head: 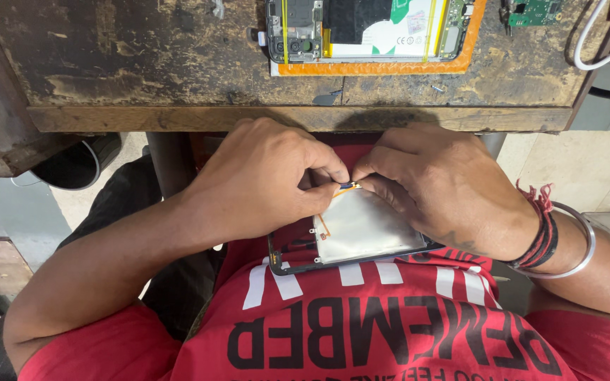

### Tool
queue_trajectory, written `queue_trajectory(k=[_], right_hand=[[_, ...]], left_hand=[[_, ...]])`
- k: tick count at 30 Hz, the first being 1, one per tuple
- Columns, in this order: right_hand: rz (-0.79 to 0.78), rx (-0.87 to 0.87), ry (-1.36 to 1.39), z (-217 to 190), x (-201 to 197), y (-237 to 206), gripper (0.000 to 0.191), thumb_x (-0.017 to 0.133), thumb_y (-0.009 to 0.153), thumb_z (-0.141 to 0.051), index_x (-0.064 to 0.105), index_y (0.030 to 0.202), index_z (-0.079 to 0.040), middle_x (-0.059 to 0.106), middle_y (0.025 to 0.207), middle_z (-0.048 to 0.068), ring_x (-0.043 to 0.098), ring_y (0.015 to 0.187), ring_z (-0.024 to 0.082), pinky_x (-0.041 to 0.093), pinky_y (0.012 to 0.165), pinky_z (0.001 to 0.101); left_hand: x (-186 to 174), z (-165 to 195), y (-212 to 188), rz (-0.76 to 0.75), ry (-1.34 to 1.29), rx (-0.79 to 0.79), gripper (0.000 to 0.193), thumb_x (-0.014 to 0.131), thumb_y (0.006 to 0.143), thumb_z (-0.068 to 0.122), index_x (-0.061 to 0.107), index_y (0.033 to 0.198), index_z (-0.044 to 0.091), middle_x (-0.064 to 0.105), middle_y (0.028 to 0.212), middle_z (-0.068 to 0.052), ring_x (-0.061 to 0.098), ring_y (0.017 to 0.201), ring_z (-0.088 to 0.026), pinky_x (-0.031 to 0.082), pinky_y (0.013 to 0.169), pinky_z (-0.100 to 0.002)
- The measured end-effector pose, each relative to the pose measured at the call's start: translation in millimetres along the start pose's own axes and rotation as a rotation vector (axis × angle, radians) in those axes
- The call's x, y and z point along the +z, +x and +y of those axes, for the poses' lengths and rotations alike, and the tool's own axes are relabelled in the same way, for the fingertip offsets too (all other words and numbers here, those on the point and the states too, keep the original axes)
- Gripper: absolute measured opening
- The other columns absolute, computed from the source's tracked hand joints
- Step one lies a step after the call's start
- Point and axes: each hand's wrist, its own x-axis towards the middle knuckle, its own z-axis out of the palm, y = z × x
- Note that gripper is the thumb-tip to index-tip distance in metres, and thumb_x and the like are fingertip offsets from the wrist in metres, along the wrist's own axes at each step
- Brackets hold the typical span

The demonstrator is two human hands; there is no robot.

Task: The person works at a repair bench on a disassembled smartphone, using a thin pry tool to separate the frame from the display and scrape old adhesive from the frame edges. They then handle a small flex cable, position the display assembly, and press it into the frame with their fingers.

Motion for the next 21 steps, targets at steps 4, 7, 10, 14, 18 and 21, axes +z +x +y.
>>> queue_trajectory(k=[4,7,10,14,18,21], right_hand=[[0.004,0.003,-0.015,-2.1,-0.9,-0.9,0.017,0.075,0.083,-0.017,0.077,0.099,-0.011,0.068,0.086,0.006,0.066,0.085,0.032,0.054,0.068,0.0433],[0.010,0.025,-0.027,-6.3,-0.8,-2.6,0.015,0.075,0.083,-0.017,0.077,0.097,-0.012,0.068,0.086,0.005,0.066,0.084,0.031,0.055,0.068,0.0432],[-0.022,0.044,-0.017,-7.0,-2.7,-1.7,0.018,0.075,0.080,-0.016,0.077,0.098,-0.012,0.068,0.085,0.006,0.066,0.082,0.031,0.054,0.066,0.0431],[0.008,0.024,0.015,-7.2,-2.9,1.9,0.019,0.077,0.085,-0.024,0.077,0.097,-0.010,0.069,0.084,0.007,0.066,0.079,0.032,0.054,0.065,0.0437],[0.007,0.026,0.042,-7.4,-3.9,4.4,0.021,0.077,0.085,-0.025,0.077,0.098,-0.010,0.069,0.084,0.007,0.066,0.080,0.032,0.053,0.065,0.0452],[-0.006,0.034,0.054,-7.6,-4.5,5.4,0.019,0.077,0.083,-0.024,0.077,0.097,-0.010,0.069,0.084,0.007,0.066,0.080,0.032,0.053,0.066,0.0455]], left_hand=[[0.1,0.8,-0.2,0.009,0.007,0.009,0.019,0.072,0.078,0.018,0.082,0.092,0.011,0.079,0.085,-0.007,0.076,0.073,-0.021,0.058,0.071,-0.035],[-0.5,1.9,-0.8,0.001,0.013,-0.007,0.018,0.073,0.078,0.019,0.082,0.092,0.011,0.079,0.083,-0.007,0.076,0.071,-0.020,0.058,0.069,-0.035],[-1.2,3.0,-1.1,0.001,0.017,-0.006,0.018,0.074,0.077,0.019,0.082,0.091,0.011,0.079,0.083,-0.007,0.076,0.070,-0.020,0.058,0.069,-0.035],[-1.1,4.2,-0.8,-0.005,-0.018,-0.021,0.017,0.076,0.079,0.019,0.079,0.094,0.011,0.080,0.082,-0.004,0.077,0.071,-0.018,0.058,0.066,-0.033],[-1.3,3.7,-1.5,0.006,-0.027,-0.006,0.020,0.079,0.081,0.019,0.069,0.095,0.007,0.080,0.082,-0.004,0.078,0.071,-0.018,0.057,0.065,-0.034],[-0.5,2.8,-2.0,0.010,-0.031,0.017,0.023,0.079,0.083,0.019,0.065,0.096,0.007,0.080,0.083,-0.004,0.078,0.072,-0.018,0.057,0.065,-0.034]])
